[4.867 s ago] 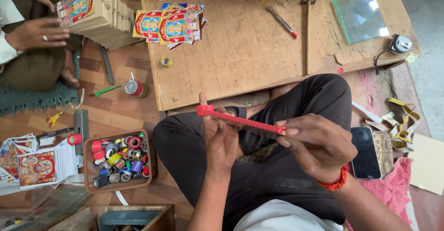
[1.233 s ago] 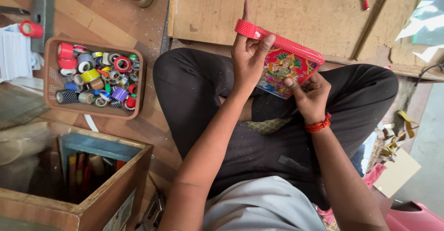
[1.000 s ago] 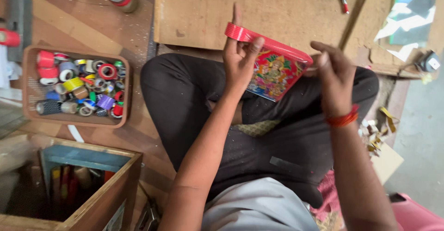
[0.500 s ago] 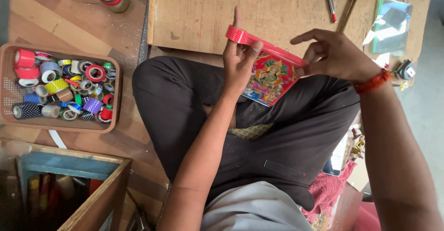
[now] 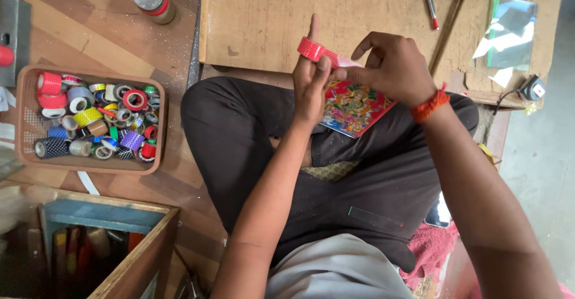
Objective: The person sits on the floor and wraps red patterned decorative tape around the edges of small devotional picture plaques, pressing the tape down along each side. They cut tape with scissors, smooth it over the plaque edges, and place finished plaques onto stacks on the workbench.
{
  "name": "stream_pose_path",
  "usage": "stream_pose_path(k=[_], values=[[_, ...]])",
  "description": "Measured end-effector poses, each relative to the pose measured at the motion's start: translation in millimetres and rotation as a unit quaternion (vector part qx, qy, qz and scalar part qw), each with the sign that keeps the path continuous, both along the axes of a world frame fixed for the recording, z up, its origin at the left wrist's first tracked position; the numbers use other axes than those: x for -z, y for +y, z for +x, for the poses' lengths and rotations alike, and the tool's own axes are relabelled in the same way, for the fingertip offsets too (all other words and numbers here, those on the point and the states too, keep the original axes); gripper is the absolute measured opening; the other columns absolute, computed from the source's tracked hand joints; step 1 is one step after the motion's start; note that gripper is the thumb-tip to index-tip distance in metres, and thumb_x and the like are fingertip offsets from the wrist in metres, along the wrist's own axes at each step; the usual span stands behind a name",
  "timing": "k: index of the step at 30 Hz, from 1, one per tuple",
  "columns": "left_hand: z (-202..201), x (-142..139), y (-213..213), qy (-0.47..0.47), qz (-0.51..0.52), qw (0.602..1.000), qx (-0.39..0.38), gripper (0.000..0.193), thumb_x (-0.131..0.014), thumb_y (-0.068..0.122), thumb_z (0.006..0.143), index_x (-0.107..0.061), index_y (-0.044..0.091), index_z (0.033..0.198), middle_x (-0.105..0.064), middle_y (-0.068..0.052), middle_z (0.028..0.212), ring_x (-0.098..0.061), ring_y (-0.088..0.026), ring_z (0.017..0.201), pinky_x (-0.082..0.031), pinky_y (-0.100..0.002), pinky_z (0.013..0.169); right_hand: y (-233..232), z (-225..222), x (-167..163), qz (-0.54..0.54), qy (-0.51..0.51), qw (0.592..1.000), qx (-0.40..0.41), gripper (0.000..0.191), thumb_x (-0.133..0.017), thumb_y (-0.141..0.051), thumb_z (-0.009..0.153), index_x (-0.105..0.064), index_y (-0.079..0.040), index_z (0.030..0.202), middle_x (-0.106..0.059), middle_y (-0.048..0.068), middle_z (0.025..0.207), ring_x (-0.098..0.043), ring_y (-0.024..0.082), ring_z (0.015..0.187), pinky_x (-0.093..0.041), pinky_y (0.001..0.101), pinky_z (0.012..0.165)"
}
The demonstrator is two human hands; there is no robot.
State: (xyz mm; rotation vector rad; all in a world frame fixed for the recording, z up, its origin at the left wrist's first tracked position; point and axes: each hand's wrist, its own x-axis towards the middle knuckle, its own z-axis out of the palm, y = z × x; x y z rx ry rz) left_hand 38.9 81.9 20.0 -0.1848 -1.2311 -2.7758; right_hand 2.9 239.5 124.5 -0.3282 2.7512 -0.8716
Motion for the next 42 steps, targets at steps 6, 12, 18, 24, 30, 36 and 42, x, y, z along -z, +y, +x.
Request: stream_pose_path(k=[6,12,18,24,30,36,42], values=[[-1.5,-3.2,-4.7,-0.006,-0.002,0.999,0.038,0.098,-0.081,0.002,0.091,-0.020,0.007,0.168,-0.057,0.002,0.096,-0.057,-0.007,0.087,-0.053,-0.025,0.083,11.7,51.8,-9.2,-0.115,0.048,0.992,0.016,0.070,-0.090,-0.012,0.081,-0.051,-0.002,0.139,-0.066,0.007,0.080,-0.065,0.012,0.073,-0.052,0.0244,0.065],[11.6,-1.9,23.2,-0.054,-0.033,0.996,-0.056,0.091,-0.076,-0.003,0.093,-0.025,0.002,0.168,-0.054,0.005,0.097,-0.054,-0.005,0.086,-0.052,-0.024,0.081,7.6,84.9,-1.6,-0.141,0.111,0.981,0.079,0.069,-0.089,-0.009,0.083,-0.048,-0.001,0.138,-0.072,0.009,0.097,-0.074,0.014,0.087,-0.058,0.0272,0.077],[14.8,-5.7,24.8,-0.078,-0.031,0.993,-0.086,0.085,-0.072,-0.008,0.090,-0.033,0.002,0.164,-0.056,0.005,0.092,-0.055,-0.005,0.080,-0.053,-0.023,0.074,-14.9,105.9,1.6,0.193,0.345,0.918,-0.039,0.051,-0.073,-0.005,0.092,-0.067,-0.016,0.141,-0.043,0.023,0.161,-0.054,0.038,0.138,-0.039,0.0522,0.117],[15.5,-9.5,22.8,-0.101,-0.019,0.994,-0.049,0.087,-0.072,-0.007,0.088,-0.033,0.005,0.165,-0.056,0.005,0.089,-0.055,-0.004,0.079,-0.053,-0.023,0.076,-11.6,122.6,8.4,0.149,0.308,0.939,0.027,0.049,-0.070,-0.004,0.088,-0.072,-0.019,0.136,-0.044,0.024,0.161,-0.049,0.042,0.144,-0.038,0.0534,0.119],[20.1,-2.4,22.6,-0.076,-0.040,0.995,-0.046,0.087,-0.074,-0.004,0.090,-0.032,0.006,0.165,-0.057,0.004,0.091,-0.057,-0.006,0.082,-0.057,-0.026,0.083,16.3,153.8,7.9,0.093,0.328,0.936,0.082,0.033,-0.078,-0.007,0.095,-0.074,-0.017,0.126,-0.051,0.022,0.158,-0.051,0.041,0.145,-0.042,0.0488,0.118],[25.1,-4.4,14.9,-0.041,-0.056,0.997,-0.039,0.098,-0.079,0.008,0.096,-0.019,0.009,0.174,-0.051,0.003,0.097,-0.053,-0.008,0.088,-0.053,-0.025,0.085,57.4,214.8,1.1,0.028,0.134,0.970,0.200,0.021,-0.076,-0.015,0.091,-0.075,-0.012,0.111,-0.069,0.008,0.129,-0.069,0.024,0.115,-0.054,0.0352,0.083],[36.4,-19.5,5.2,-0.061,-0.095,0.994,0.008,0.117,-0.085,0.016,0.088,-0.003,0.016,0.172,-0.055,-0.001,0.101,-0.056,-0.011,0.090,-0.053,-0.029,0.087,73.3,272.8,18.8,0.142,0.025,0.985,-0.099,0.040,-0.076,-0.029,0.074,-0.072,-0.013,0.110,-0.071,0.004,0.093,-0.068,0.027,0.087,-0.057,0.0403,0.071]])
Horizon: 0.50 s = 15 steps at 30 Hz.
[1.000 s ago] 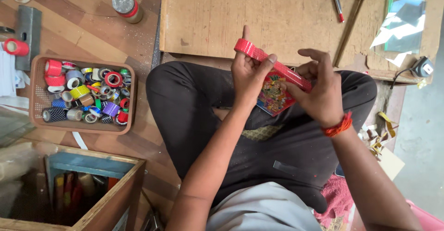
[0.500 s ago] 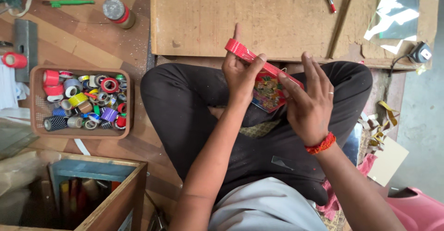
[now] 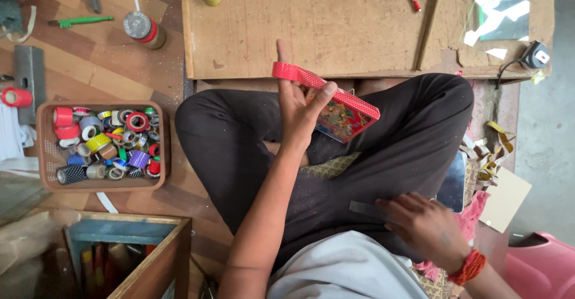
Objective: The person sits on the floor and wraps red patterned decorative tape around the edges of small devotional picture plaques, pressing the tape down along each side. They cut tape with scissors, smooth it over the plaque edges, and place finished plaques onto stacks on the workbench.
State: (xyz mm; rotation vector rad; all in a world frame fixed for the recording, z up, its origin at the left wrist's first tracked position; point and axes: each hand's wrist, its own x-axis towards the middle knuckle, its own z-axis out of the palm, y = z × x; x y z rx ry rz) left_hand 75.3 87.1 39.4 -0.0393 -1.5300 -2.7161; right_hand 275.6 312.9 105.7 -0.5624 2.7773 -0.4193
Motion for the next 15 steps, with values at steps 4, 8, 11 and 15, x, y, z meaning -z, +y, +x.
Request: stream_pose_path(k=[4,8,11,15], values=[[0.8,-11.2,-3.0,0.048,0.004,0.999,-0.024,0.113,-0.086,0.020,0.089,-0.007,0.015,0.170,-0.047,0.000,0.126,-0.057,-0.012,0.111,-0.056,-0.036,0.109,-3.7,7.7,5.6,0.017,-0.082,0.996,0.041,0.031,-0.071,-0.023,0.081,-0.070,-0.015,0.112,-0.071,0.001,0.094,-0.070,0.024,0.090,-0.057,0.0384,0.070],[0.4,-10.8,-9.5,0.095,-0.016,0.995,-0.041,0.106,-0.085,0.023,0.094,-0.012,0.013,0.170,-0.028,-0.007,0.166,-0.046,-0.015,0.146,-0.047,-0.038,0.123,-3.8,-11.1,-7.6,-0.100,-0.049,0.989,0.093,0.017,-0.077,-0.015,0.082,-0.073,-0.013,0.098,-0.071,0.003,0.090,-0.071,0.022,0.085,-0.057,0.0342,0.071],[2.7,-4.2,-10.9,0.029,-0.010,0.999,-0.022,0.112,-0.083,0.027,0.090,-0.008,0.013,0.172,-0.036,-0.026,0.141,-0.050,-0.022,0.119,-0.051,-0.039,0.110,-7.7,-40.1,-22.9,-0.395,-0.060,0.897,0.187,0.018,-0.065,0.006,0.085,-0.066,-0.003,0.100,-0.067,0.008,0.100,-0.070,0.021,0.094,-0.058,0.0319,0.081],[2.5,2.8,-8.1,0.037,-0.022,0.999,-0.025,0.104,-0.075,0.032,0.099,-0.002,0.012,0.172,-0.030,-0.023,0.166,-0.054,-0.020,0.127,-0.050,-0.035,0.114,-35.4,-96.5,-26.9,-0.563,0.033,0.796,0.218,0.012,-0.064,0.005,0.105,-0.054,0.001,0.109,-0.066,0.009,0.104,-0.070,0.017,0.100,-0.058,0.0298,0.093]])
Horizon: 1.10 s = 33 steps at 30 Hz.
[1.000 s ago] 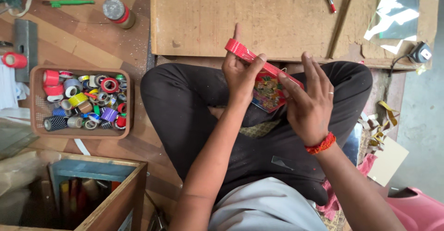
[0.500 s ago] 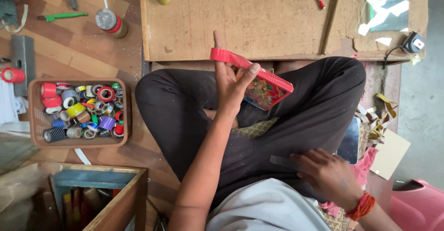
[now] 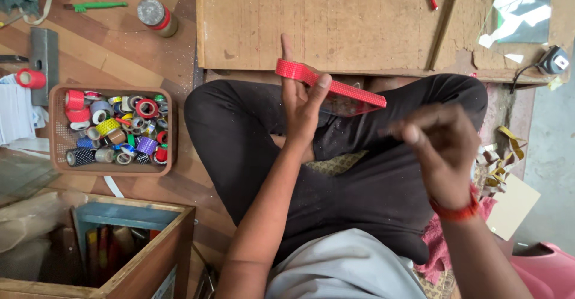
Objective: The person sits on the floor and wraps red patterned decorative tape around the edges of small devotional picture plaques, pressing the tape down along each side. They cut tape with scissors, smooth it over the plaque edges, and place finished plaques onto stacks on the workbench.
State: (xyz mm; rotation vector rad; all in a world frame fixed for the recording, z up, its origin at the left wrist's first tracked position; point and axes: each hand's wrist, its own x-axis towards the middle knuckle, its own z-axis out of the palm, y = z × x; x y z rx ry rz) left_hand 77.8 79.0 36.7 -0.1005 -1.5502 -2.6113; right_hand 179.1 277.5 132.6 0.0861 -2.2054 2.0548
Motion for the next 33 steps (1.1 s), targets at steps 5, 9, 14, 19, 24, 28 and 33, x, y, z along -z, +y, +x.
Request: stream_pose_path(k=[5,9,14,19,24,28,33], values=[[1.3,-0.4,4.6,0.017,-0.018,0.999,-0.022,0.096,-0.070,0.026,0.102,-0.006,0.013,0.172,-0.026,-0.017,0.170,-0.052,-0.016,0.118,-0.050,-0.032,0.106,-34.8,-53.5,11.8,0.115,0.093,0.989,0.027,0.016,-0.063,0.005,0.112,-0.049,0.005,0.120,-0.067,0.015,0.109,-0.069,0.016,0.100,-0.056,0.0256,0.089],[1.7,-2.0,5.7,0.012,0.015,1.000,-0.018,0.097,-0.070,0.022,0.103,-0.004,0.013,0.173,-0.023,-0.016,0.172,-0.053,-0.011,0.127,-0.050,-0.030,0.111,-41.7,-64.4,17.5,0.175,0.122,0.977,0.021,0.015,-0.062,0.004,0.115,-0.047,0.005,0.119,-0.068,0.016,0.109,-0.070,0.016,0.098,-0.057,0.0236,0.085],[-1.7,-3.8,4.6,0.015,0.008,1.000,-0.008,0.094,-0.069,0.021,0.103,-0.006,0.013,0.172,-0.023,-0.014,0.169,-0.054,-0.007,0.098,-0.054,-0.026,0.089,-42.3,-68.6,20.3,0.239,0.149,0.959,0.022,0.015,-0.065,0.004,0.115,-0.050,0.004,0.115,-0.068,0.016,0.107,-0.071,0.020,0.097,-0.057,0.0257,0.086],[-2.5,-4.8,3.4,-0.016,0.015,1.000,0.003,0.096,-0.069,0.019,0.101,-0.005,0.012,0.173,-0.028,-0.026,0.164,-0.051,-0.006,0.088,-0.050,-0.023,0.079,-44.0,-71.9,18.7,0.323,0.196,0.926,0.025,0.017,-0.069,0.004,0.112,-0.053,0.001,0.115,-0.069,0.016,0.103,-0.073,0.026,0.095,-0.055,0.0294,0.085],[-2.7,-2.2,3.8,0.038,-0.031,0.999,-0.012,0.089,-0.069,0.019,0.107,-0.006,0.012,0.169,-0.008,-0.016,0.177,-0.056,-0.006,0.115,-0.053,-0.023,0.101,-46.4,-74.0,19.9,0.368,0.239,0.897,0.042,0.016,-0.068,0.004,0.112,-0.053,0.002,0.117,-0.069,0.017,0.105,-0.073,0.026,0.091,-0.056,0.0294,0.081],[-2.3,1.2,4.2,0.022,-0.009,1.000,-0.010,0.091,-0.069,0.023,0.102,-0.007,0.011,0.168,-0.007,-0.019,0.177,-0.040,-0.015,0.119,-0.043,-0.030,0.102,-43.6,-67.7,24.6,0.238,0.169,0.955,0.058,0.016,-0.062,0.000,0.120,-0.046,0.004,0.121,-0.068,0.015,0.109,-0.074,0.019,0.094,-0.060,0.0255,0.083],[-1.5,2.9,4.5,0.036,-0.027,0.999,-0.012,0.092,-0.069,0.028,0.104,-0.009,0.011,0.172,-0.006,-0.020,0.176,-0.012,-0.031,0.165,-0.036,-0.041,0.132,-30.4,-56.7,29.1,0.157,0.102,0.980,0.061,0.020,-0.062,-0.003,0.120,-0.044,0.004,0.121,-0.068,0.012,0.108,-0.071,0.013,0.092,-0.059,0.0234,0.083]])
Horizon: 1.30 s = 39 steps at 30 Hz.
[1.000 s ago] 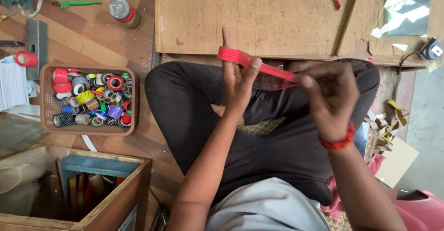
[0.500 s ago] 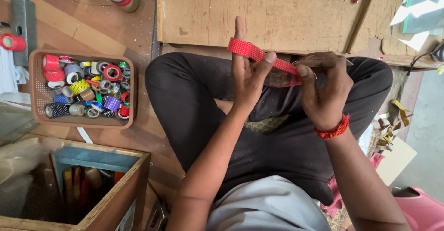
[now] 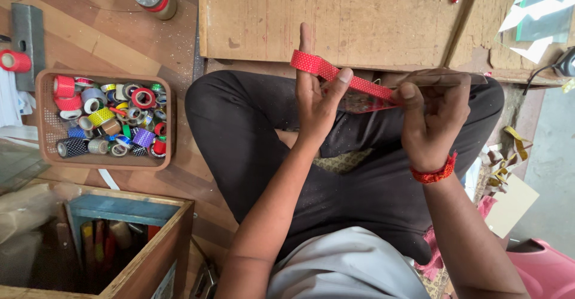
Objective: The person sits on the floor and wraps red patterned decorative tape around the edges of small devotional picture plaques, pressing the tape down along each side. They cut tape with scissors, smooth it over the plaque edges, and place finished plaques onto stacks on the workbench.
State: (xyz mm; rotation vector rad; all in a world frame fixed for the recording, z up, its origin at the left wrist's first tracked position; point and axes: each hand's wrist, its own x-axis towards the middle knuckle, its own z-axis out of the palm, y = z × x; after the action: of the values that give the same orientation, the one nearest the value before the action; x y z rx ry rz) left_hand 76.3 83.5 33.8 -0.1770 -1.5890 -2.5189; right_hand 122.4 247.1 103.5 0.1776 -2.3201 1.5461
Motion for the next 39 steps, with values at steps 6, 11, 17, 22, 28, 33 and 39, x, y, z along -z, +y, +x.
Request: stream_pose_path(k=[6,11,17,22,28,33,39], values=[[-0.6,-4.3,0.3,-0.025,0.026,0.999,0.009,0.095,-0.071,0.029,0.101,-0.008,0.012,0.171,-0.006,-0.021,0.179,-0.027,-0.032,0.161,-0.040,-0.040,0.125,3.3,0.4,2.9,0.037,-0.008,0.999,0.008,0.020,-0.067,-0.001,0.116,-0.048,0.005,0.116,-0.069,0.013,0.105,-0.066,0.011,0.091,-0.054,0.0217,0.082],[-0.5,-5.0,0.0,-0.021,0.020,1.000,0.007,0.095,-0.072,0.030,0.102,-0.009,0.011,0.170,-0.007,-0.022,0.179,-0.023,-0.030,0.164,-0.041,-0.042,0.126,1.4,-0.9,1.3,0.084,0.019,0.996,0.003,0.017,-0.066,-0.001,0.116,-0.050,0.006,0.115,-0.068,0.014,0.107,-0.067,0.014,0.093,-0.055,0.0230,0.084],[-1.0,-2.6,0.3,-0.012,-0.007,1.000,-0.001,0.093,-0.072,0.029,0.105,-0.010,0.011,0.172,-0.008,-0.020,0.177,-0.017,-0.028,0.164,-0.029,-0.041,0.135,-7.5,-4.6,1.3,0.083,0.052,0.995,0.033,0.018,-0.065,0.000,0.114,-0.049,0.005,0.121,-0.069,0.013,0.112,-0.072,0.016,0.094,-0.058,0.0245,0.083],[-1.7,-6.2,-0.9,-0.036,0.038,0.999,0.016,0.098,-0.073,0.031,0.100,-0.008,0.012,0.170,-0.008,-0.021,0.178,-0.028,-0.033,0.159,-0.038,-0.044,0.126,1.3,4.9,-11.7,-0.110,-0.003,0.994,-0.017,0.020,-0.064,-0.002,0.112,-0.045,-0.001,0.117,-0.065,0.007,0.110,-0.066,0.010,0.087,-0.056,0.0220,0.078],[-3.1,-3.9,-0.7,-0.030,0.015,0.999,0.009,0.098,-0.073,0.033,0.101,-0.008,0.014,0.171,-0.008,-0.022,0.180,-0.030,-0.029,0.159,-0.040,-0.043,0.128,52.9,39.9,-29.7,0.177,-0.387,0.827,-0.367,0.018,-0.071,-0.009,0.078,-0.075,-0.008,0.096,-0.077,0.005,0.078,-0.075,0.014,0.065,-0.058,0.0303,0.059],[-3.0,2.5,3.0,-0.004,-0.014,1.000,-0.011,0.093,-0.073,0.030,0.104,-0.010,0.010,0.169,-0.009,-0.023,0.176,-0.024,-0.028,0.161,-0.032,-0.041,0.131,46.6,68.3,-36.7,0.305,-0.294,0.866,-0.266,0.032,-0.084,-0.018,0.072,-0.080,-0.012,0.103,-0.074,0.010,0.087,-0.072,0.027,0.070,-0.057,0.0371,0.062],[-4.8,-0.1,5.2,-0.003,-0.004,1.000,-0.027,0.095,-0.074,0.022,0.102,-0.010,0.008,0.171,-0.006,-0.022,0.180,-0.017,-0.030,0.167,-0.029,-0.043,0.134,9.1,26.4,-14.2,0.332,0.032,0.943,0.002,0.041,-0.080,-0.009,0.086,-0.072,-0.005,0.127,-0.052,0.023,0.151,-0.055,0.039,0.129,-0.049,0.0477,0.106]])
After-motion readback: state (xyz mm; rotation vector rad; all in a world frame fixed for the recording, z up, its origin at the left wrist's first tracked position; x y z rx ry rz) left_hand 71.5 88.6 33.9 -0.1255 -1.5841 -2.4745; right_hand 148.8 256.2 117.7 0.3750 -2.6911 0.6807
